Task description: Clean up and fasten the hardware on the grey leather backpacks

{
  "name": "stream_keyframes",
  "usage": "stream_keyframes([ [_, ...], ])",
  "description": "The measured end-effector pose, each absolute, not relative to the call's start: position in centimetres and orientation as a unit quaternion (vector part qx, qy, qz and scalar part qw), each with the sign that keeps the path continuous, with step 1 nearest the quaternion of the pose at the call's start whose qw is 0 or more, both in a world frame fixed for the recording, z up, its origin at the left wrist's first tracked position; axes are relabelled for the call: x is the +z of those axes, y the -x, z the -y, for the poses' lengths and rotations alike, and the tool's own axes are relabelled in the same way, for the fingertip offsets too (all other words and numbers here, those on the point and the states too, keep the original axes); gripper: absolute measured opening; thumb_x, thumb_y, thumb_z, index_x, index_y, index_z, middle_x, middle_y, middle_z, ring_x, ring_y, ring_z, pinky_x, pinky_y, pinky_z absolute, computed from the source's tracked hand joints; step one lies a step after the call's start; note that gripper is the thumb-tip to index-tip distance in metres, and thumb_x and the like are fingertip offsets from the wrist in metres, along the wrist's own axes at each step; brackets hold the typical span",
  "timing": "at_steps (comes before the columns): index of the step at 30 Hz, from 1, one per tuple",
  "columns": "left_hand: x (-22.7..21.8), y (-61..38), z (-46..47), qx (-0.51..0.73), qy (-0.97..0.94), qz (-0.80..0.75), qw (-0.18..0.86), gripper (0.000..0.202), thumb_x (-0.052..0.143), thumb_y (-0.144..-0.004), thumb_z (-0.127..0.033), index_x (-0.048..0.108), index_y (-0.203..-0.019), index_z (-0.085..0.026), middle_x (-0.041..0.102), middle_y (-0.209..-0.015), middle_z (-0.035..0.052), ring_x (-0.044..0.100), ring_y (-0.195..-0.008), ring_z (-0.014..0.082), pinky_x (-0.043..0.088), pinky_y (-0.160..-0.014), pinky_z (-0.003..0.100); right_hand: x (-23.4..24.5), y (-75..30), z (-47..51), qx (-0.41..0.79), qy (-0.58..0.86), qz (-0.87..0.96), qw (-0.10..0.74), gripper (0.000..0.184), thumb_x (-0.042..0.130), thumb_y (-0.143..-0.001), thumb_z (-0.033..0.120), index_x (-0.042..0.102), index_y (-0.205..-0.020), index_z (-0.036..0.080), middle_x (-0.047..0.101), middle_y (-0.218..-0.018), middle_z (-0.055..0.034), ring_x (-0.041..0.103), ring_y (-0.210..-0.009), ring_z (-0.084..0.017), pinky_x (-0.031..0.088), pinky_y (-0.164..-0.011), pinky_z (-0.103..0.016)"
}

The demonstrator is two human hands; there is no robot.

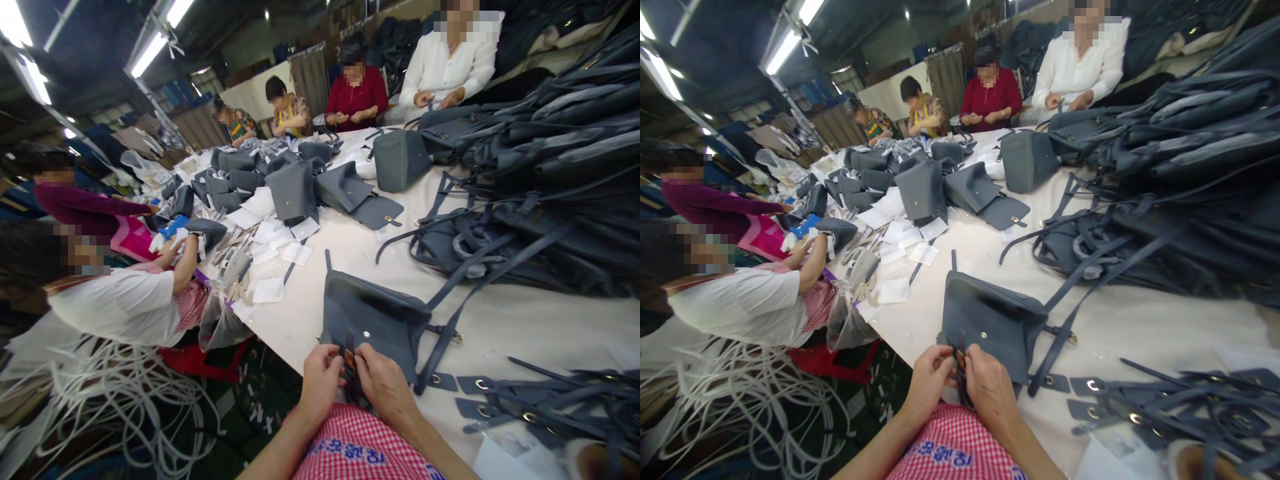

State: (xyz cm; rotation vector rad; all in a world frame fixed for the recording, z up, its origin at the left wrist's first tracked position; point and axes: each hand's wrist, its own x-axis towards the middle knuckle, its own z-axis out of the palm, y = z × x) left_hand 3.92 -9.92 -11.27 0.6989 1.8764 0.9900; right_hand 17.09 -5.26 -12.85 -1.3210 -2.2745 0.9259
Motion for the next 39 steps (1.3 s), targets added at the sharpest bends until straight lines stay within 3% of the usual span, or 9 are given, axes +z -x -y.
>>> stream_keyframes([
  [12,-12.0,-4.4,9.9,0.411,-0.341,-0.734,0.42,0.011,0.051,-0.078,-0.026,0.056,-0.072,-0.018,0.061,-0.068,0.0006,0.06,-0.065,0.0165,0.049,-0.051,0.024,-12.5,-17.7,5.6,0.339,0.438,0.805,0.211,0.026,0.033,-0.093,0.025,0.053,-0.077,0.022,0.066,-0.064,-0.0025,0.066,-0.06,-0.02,0.042,-0.058,-0.027],
  [19,-12.9,-4.9,10.2,0.379,-0.449,-0.727,0.356,0.017,0.043,-0.087,-0.024,0.047,-0.071,-0.022,0.052,-0.073,0.0005,0.051,-0.074,0.0181,0.044,-0.075,0.034,-13.4,-18.4,5.5,0.331,0.456,0.798,0.213,0.026,0.034,-0.093,0.028,0.054,-0.077,0.022,0.065,-0.062,-0.0023,0.066,-0.059,-0.02,0.041,-0.057,-0.027],
  [26,-12.8,-5.6,10.8,0.387,-0.447,-0.729,0.345,0.015,0.039,-0.089,-0.024,0.044,-0.075,-0.023,0.051,-0.077,0.0019,0.051,-0.077,0.0195,0.043,-0.079,0.037,-13.4,-18.4,5.5,0.332,0.462,0.796,0.206,0.024,0.036,-0.093,0.028,0.054,-0.078,0.022,0.067,-0.065,-0.0036,0.067,-0.061,-0.021,0.041,-0.058,-0.028],
  [32,-12.4,-6.6,10.4,0.425,-0.352,-0.724,0.413,0.016,0.034,-0.09,-0.027,0.041,-0.076,-0.023,0.054,-0.065,-0.0023,0.06,-0.058,0.0145,0.051,-0.055,0.027,-13.7,-18.5,5.7,0.333,0.462,0.796,0.206,0.022,0.035,-0.092,0.026,0.053,-0.079,0.022,0.066,-0.066,-0.0033,0.066,-0.061,-0.021,0.041,-0.059,-0.029],
  [36,-12.0,-6.8,10.1,0.455,-0.31,-0.712,0.436,0.008,0.049,-0.08,-0.025,0.043,-0.077,-0.021,0.059,-0.069,-0.0027,0.064,-0.062,0.0126,0.054,-0.059,0.024,-13.6,-18.6,5.7,0.335,0.456,0.797,0.21,0.023,0.035,-0.093,0.026,0.051,-0.078,0.023,0.065,-0.064,-0.0022,0.065,-0.06,-0.02,0.041,-0.058,-0.028],
  [39,-11.9,-6.7,9.8,0.46,-0.286,-0.716,0.441,0.012,0.057,-0.072,-0.022,0.045,-0.076,-0.021,0.057,-0.065,-0.0048,0.062,-0.057,0.0113,0.053,-0.055,0.022,-13.5,-18.6,5.8,0.337,0.452,0.798,0.211,0.023,0.034,-0.093,0.026,0.051,-0.077,0.023,0.065,-0.064,-0.0028,0.065,-0.06,-0.021,0.041,-0.058,-0.028],
])
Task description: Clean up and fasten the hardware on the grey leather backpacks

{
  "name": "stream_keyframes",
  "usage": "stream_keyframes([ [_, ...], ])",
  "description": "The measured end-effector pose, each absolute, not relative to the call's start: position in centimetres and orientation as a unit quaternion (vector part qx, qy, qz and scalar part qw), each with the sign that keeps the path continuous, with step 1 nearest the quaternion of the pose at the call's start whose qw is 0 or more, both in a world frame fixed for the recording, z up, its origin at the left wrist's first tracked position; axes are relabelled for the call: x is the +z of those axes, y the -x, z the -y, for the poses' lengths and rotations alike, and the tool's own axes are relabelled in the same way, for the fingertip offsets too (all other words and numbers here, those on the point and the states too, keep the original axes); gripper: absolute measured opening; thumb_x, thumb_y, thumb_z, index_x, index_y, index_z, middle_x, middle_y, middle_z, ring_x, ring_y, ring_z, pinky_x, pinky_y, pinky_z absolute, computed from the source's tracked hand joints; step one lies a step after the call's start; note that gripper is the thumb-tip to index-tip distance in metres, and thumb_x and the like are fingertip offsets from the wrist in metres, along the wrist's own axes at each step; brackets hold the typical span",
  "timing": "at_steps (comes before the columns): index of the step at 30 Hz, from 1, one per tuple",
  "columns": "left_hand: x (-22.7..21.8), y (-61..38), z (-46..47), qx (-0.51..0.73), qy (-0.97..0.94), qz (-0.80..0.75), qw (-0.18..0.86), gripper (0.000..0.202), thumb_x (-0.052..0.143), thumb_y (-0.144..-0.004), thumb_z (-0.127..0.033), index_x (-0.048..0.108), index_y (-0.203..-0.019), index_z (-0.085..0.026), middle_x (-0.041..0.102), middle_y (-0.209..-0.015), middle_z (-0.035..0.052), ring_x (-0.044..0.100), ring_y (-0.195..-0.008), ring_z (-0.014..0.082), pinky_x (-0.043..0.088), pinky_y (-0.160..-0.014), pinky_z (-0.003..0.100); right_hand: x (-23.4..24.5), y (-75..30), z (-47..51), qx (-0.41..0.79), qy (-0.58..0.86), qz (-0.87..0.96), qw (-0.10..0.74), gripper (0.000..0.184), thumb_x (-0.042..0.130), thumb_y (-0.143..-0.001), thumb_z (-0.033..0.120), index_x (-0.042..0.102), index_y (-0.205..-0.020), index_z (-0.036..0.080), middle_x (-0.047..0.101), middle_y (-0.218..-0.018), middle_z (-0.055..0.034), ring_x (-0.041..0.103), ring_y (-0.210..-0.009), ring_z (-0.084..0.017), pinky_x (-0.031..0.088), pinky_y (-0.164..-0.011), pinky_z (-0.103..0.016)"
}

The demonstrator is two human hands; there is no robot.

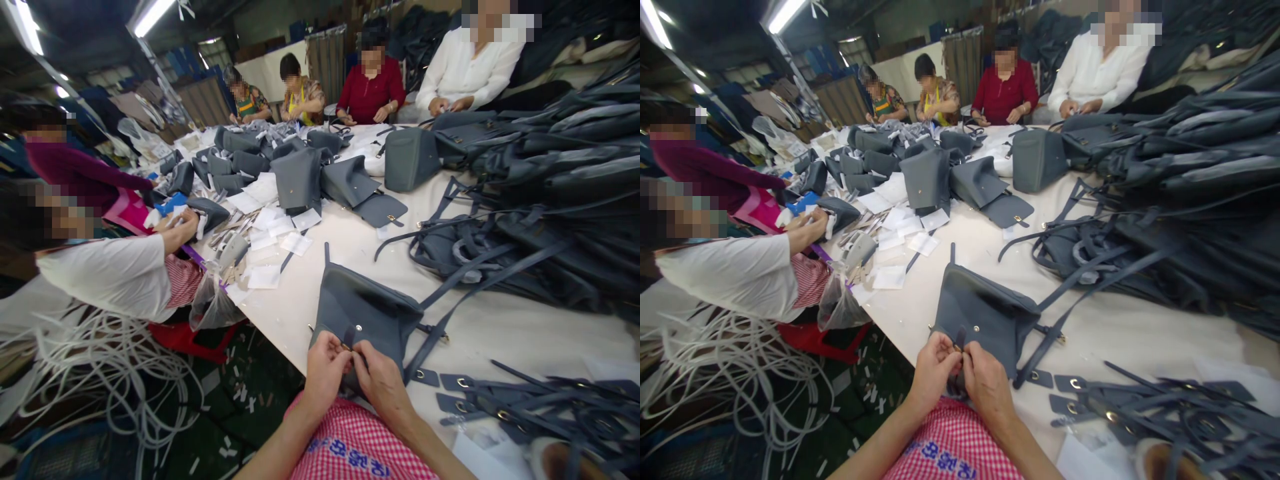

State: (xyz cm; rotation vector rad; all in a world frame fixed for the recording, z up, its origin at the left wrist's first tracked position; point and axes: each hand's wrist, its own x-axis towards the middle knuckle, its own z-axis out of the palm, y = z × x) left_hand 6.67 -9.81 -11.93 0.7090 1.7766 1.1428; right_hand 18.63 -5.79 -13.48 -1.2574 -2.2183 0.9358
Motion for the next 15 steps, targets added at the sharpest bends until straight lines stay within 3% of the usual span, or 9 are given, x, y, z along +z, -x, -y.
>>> stream_keyframes([
  [5,-12.05,-6.72,9.51,0.441,-0.264,-0.739,0.436,0.004,0.053,-0.071,-0.021,0.049,-0.071,-0.02,0.055,-0.057,-0.0046,0.057,-0.048,0.0109,0.045,-0.043,0.019,-13.4,-18.59,6.02,0.344,0.45,0.797,0.212,0.022,0.033,-0.093,0.023,0.051,-0.079,0.022,0.066,-0.064,-0.0026,0.067,-0.061,-0.02,0.042,-0.058,-0.027],
  [15,-11.89,-6.87,9.86,0.406,-0.325,-0.765,0.38,0.012,0.049,-0.075,-0.016,0.048,-0.064,-0.021,0.049,-0.054,-0.0052,0.051,-0.05,0.0115,0.04,-0.047,0.021,-13.37,-18.2,6.34,0.345,0.458,0.788,0.226,0.022,0.033,-0.092,0.024,0.049,-0.077,0.023,0.065,-0.064,-0.0027,0.065,-0.06,-0.021,0.042,-0.058,-0.029],
])
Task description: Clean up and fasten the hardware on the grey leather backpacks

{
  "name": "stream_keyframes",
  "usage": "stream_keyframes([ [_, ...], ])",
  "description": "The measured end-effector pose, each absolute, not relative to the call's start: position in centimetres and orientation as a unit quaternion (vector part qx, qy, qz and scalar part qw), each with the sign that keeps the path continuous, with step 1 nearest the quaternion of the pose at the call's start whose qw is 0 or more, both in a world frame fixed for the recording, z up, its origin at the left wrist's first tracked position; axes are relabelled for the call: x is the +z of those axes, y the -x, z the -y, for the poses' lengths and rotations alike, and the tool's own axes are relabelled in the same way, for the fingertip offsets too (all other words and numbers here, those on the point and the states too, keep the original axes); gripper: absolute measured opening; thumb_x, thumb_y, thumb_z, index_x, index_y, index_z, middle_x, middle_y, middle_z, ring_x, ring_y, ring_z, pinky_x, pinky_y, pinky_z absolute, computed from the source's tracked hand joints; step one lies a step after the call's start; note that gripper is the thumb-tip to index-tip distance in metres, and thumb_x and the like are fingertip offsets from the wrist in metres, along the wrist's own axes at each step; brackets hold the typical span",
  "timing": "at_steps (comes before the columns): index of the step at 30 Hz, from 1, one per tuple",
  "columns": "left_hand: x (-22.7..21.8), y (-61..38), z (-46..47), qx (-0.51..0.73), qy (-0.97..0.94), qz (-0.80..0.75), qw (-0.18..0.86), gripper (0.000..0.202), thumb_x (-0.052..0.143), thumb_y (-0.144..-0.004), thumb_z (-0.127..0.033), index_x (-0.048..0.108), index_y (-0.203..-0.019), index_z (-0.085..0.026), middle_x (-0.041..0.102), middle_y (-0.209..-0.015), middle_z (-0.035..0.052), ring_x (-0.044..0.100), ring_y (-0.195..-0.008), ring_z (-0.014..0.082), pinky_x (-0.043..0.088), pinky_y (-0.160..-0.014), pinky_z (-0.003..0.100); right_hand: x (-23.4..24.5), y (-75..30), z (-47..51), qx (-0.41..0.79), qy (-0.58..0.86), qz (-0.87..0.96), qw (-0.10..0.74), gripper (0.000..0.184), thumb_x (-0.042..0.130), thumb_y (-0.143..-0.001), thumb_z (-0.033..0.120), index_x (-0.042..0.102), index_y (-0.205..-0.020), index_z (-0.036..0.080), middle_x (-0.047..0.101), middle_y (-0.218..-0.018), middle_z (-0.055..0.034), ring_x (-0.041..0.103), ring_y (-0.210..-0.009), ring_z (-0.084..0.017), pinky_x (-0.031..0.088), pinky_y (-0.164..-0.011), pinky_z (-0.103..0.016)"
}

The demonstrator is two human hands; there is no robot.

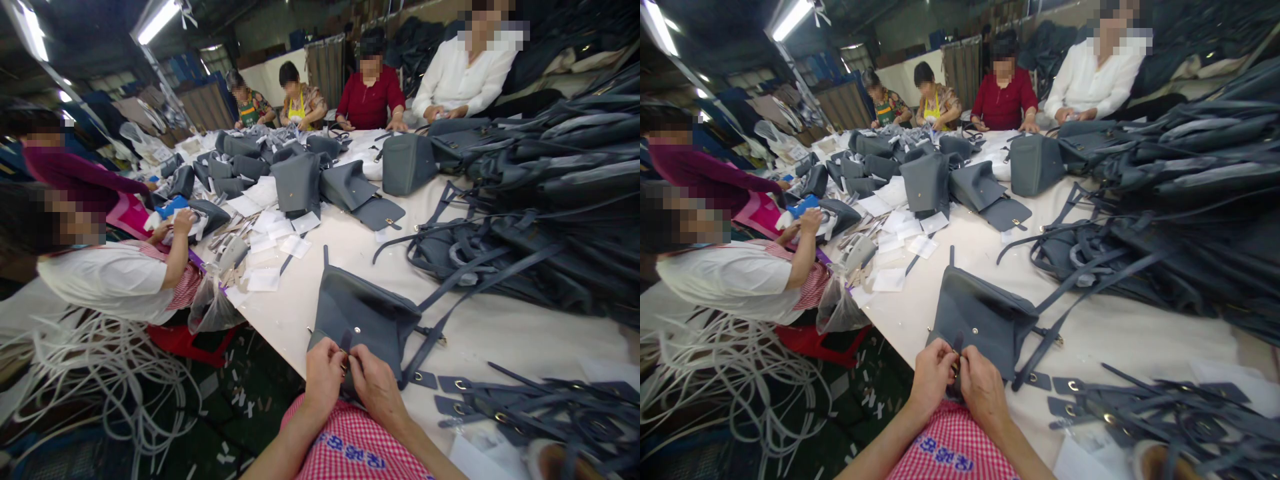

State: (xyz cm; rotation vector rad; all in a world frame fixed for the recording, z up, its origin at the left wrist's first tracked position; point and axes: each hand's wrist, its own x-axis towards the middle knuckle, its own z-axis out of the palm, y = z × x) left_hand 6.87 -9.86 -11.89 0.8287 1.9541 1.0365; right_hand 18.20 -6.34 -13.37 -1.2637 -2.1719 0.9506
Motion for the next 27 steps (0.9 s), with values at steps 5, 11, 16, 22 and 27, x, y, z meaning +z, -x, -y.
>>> stream_keyframes([
  [5,-11.71,-6.75,9.94,0.395,-0.386,-0.759,0.344,0.017,0.046,-0.076,-0.012,0.046,-0.061,-0.021,0.049,-0.06,-0.0029,0.049,-0.063,0.0142,0.04,-0.061,0.025,-13.35,-18.3,6.44,0.357,0.461,0.779,0.232,0.02,0.033,-0.091,0.024,0.048,-0.078,0.024,0.063,-0.065,-0.0016,0.064,-0.061,-0.02,0.043,-0.059,-0.03],
  [11,-11.58,-6.99,10.38,0.384,-0.45,-0.737,0.327,0.016,0.046,-0.081,-0.015,0.048,-0.066,-0.021,0.051,-0.07,-0.0005,0.05,-0.073,0.0168,0.039,-0.07,0.028,-13.49,-18.44,6.53,0.369,0.469,0.766,0.237,0.02,0.032,-0.09,0.022,0.047,-0.077,0.024,0.062,-0.065,-0.0006,0.064,-0.063,-0.02,0.044,-0.061,-0.03],
  [16,-11.69,-7.02,10.71,0.385,-0.418,-0.764,0.305,0.016,0.044,-0.082,-0.015,0.05,-0.068,-0.021,0.055,-0.071,0.0004,0.052,-0.073,0.0176,0.04,-0.072,0.03,-13.37,-17.92,6.49,0.382,0.464,0.762,0.24,0.02,0.032,-0.09,0.022,0.048,-0.077,0.024,0.063,-0.066,-0.0013,0.064,-0.064,-0.02,0.045,-0.063,-0.03],
  [22,-11.62,-6.7,10.77,0.388,-0.396,-0.773,0.307,0.017,0.046,-0.081,-0.015,0.056,-0.069,-0.02,0.059,-0.071,0.0006,0.056,-0.073,0.0172,0.041,-0.071,0.029,-13.31,-17.63,6.31,0.391,0.461,0.757,0.25,0.02,0.034,-0.088,0.022,0.051,-0.077,0.024,0.065,-0.067,-0.0023,0.065,-0.064,-0.02,0.046,-0.063,-0.03],
  [27,-11.57,-6.75,10.59,0.4,-0.415,-0.749,0.327,0.017,0.046,-0.081,-0.015,0.056,-0.067,-0.02,0.057,-0.072,0.0007,0.054,-0.074,0.0167,0.041,-0.071,0.028,-13.34,-18.02,6.24,0.392,0.471,0.748,0.254,0.021,0.035,-0.087,0.022,0.053,-0.076,0.023,0.065,-0.066,-0.0021,0.065,-0.063,-0.02,0.047,-0.063,-0.029],
])
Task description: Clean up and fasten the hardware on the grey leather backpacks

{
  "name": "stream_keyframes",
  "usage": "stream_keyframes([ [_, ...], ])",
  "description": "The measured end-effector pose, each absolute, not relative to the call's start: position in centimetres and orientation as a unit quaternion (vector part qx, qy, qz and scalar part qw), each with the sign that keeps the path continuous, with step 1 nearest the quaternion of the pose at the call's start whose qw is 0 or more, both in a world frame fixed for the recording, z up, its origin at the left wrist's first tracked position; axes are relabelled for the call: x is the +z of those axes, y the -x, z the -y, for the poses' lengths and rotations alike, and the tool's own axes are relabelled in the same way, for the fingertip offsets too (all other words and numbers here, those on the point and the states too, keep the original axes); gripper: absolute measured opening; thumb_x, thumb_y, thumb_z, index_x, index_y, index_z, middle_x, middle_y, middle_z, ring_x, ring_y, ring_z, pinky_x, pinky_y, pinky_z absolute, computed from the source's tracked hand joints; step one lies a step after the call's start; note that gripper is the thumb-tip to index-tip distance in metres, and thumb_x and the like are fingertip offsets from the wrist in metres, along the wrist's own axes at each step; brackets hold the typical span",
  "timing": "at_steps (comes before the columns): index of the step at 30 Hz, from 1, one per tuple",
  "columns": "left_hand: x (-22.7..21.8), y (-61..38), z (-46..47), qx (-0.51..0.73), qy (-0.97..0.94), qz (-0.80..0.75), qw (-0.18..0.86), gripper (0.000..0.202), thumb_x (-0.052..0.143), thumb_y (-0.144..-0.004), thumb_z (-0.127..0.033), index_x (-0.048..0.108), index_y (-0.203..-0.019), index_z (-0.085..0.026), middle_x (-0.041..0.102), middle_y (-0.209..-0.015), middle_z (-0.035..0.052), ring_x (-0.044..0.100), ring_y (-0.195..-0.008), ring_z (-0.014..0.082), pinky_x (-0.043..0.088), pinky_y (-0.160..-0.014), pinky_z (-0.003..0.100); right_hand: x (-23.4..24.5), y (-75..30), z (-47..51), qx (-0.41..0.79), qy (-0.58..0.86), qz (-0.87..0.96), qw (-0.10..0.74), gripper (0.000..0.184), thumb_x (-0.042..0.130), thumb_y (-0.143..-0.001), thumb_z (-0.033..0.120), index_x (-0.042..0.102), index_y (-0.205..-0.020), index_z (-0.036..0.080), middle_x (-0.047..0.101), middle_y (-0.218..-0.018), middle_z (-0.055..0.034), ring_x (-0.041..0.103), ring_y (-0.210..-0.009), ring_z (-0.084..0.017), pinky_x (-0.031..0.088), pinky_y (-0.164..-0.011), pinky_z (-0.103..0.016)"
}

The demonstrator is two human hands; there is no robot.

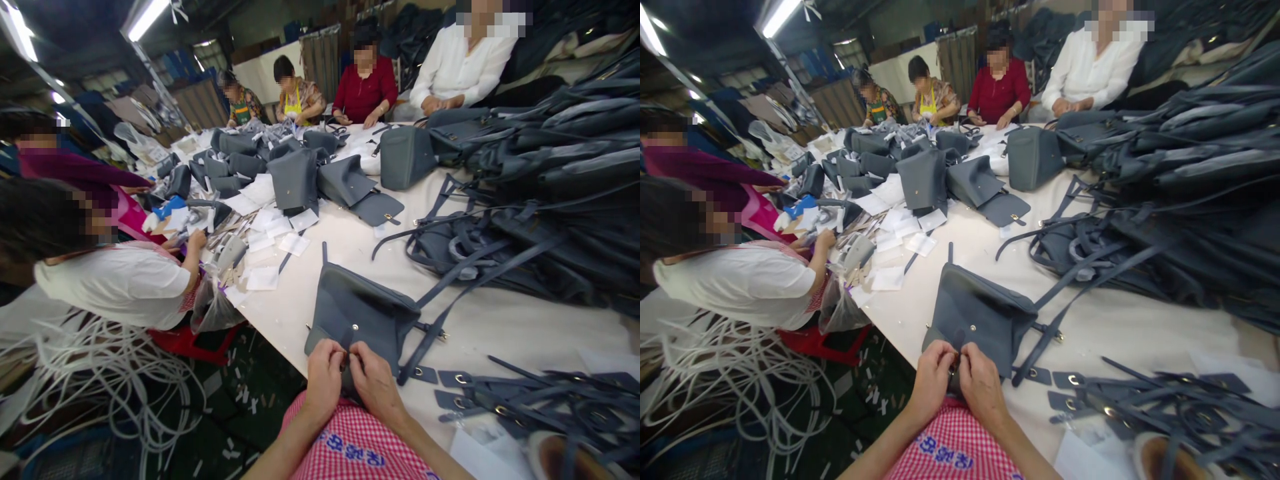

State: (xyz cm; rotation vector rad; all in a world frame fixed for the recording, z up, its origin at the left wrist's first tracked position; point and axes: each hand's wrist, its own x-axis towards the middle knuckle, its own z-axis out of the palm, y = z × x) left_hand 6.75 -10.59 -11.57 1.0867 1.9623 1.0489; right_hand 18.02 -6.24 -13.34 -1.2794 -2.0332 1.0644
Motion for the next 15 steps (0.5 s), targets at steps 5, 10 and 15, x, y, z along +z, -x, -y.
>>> stream_keyframes([
  [5,-12.12,-6.64,10.78,0.41,-0.414,-0.733,0.353,0.017,0.05,-0.082,-0.021,0.057,-0.066,-0.02,0.057,-0.069,-0.0004,0.054,-0.07,0.0155,0.043,-0.068,0.026,-13.39,-18.24,6.21,0.399,0.475,0.742,0.254,0.021,0.036,-0.087,0.023,0.053,-0.076,0.023,0.065,-0.066,-0.002,0.065,-0.063,-0.02,0.046,-0.063,-0.029],
  [10,-12.57,-6.63,11.02,0.409,-0.384,-0.75,0.351,0.018,0.045,-0.084,-0.021,0.06,-0.075,-0.019,0.058,-0.066,-0.0005,0.053,-0.06,0.0143,0.044,-0.058,0.025,-13.41,-18.0,6.15,0.417,0.467,0.737,0.254,0.021,0.035,-0.088,0.024,0.054,-0.077,0.023,0.065,-0.067,-0.0018,0.064,-0.064,-0.019,0.046,-0.063,-0.029],
  [15,-11.73,-6.55,10.98,0.403,-0.412,-0.742,0.342,0.019,0.044,-0.084,-0.018,0.06,-0.074,-0.019,0.061,-0.077,0.0028,0.057,-0.075,0.0168,0.045,-0.073,0.029,-13.44,-18.0,6.19,0.44,0.472,0.722,0.251,0.02,0.036,-0.086,0.027,0.053,-0.076,0.023,0.063,-0.067,-0.0026,0.063,-0.066,-0.021,0.044,-0.066,-0.032],
])
